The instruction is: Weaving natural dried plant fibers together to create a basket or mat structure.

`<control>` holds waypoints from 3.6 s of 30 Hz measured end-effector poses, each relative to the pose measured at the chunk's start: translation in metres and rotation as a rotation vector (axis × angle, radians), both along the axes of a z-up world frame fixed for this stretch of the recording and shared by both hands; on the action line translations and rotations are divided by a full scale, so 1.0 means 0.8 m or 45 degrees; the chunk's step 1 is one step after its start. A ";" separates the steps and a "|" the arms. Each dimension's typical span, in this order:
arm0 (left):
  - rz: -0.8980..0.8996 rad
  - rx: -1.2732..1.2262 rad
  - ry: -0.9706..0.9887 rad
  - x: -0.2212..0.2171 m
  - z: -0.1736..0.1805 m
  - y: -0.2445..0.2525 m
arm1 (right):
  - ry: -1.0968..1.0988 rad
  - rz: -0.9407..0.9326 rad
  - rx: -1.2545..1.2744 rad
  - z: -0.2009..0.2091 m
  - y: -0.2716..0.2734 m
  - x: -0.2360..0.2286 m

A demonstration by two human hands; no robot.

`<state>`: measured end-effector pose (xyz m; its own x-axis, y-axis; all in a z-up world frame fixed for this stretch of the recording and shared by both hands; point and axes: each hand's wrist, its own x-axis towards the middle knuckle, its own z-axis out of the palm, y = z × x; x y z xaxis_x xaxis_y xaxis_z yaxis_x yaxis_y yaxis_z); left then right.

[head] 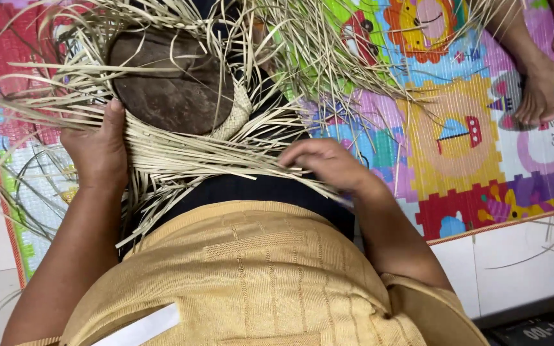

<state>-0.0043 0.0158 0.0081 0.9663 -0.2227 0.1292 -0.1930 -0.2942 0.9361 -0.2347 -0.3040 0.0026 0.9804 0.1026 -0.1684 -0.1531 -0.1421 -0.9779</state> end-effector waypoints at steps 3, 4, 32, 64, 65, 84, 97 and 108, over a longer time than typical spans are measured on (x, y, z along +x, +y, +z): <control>0.091 0.011 -0.024 -0.003 -0.014 0.000 | 0.280 -0.412 0.224 -0.049 -0.061 -0.042; 0.079 -0.038 0.004 -0.002 -0.016 0.001 | 0.369 -0.850 0.241 -0.076 -0.086 -0.054; 0.155 -0.178 0.355 -0.043 0.065 -0.002 | 0.248 -0.970 -0.186 -0.094 -0.071 -0.058; -0.660 0.297 -0.683 -0.086 0.106 0.008 | -1.052 0.122 -1.019 0.095 0.147 0.116; -0.607 0.353 -0.772 -0.085 0.100 0.011 | -1.028 0.140 -1.009 0.094 0.149 0.117; -0.483 0.284 -0.535 -0.120 0.008 0.088 | -0.685 -1.047 -1.471 -0.060 -0.227 0.047; -0.256 -0.526 -0.044 -0.087 0.119 0.051 | -0.397 -0.964 0.942 0.061 -0.109 0.086; -0.554 -0.752 0.554 -0.055 0.105 -0.081 | -0.374 -0.447 1.099 0.160 0.107 0.175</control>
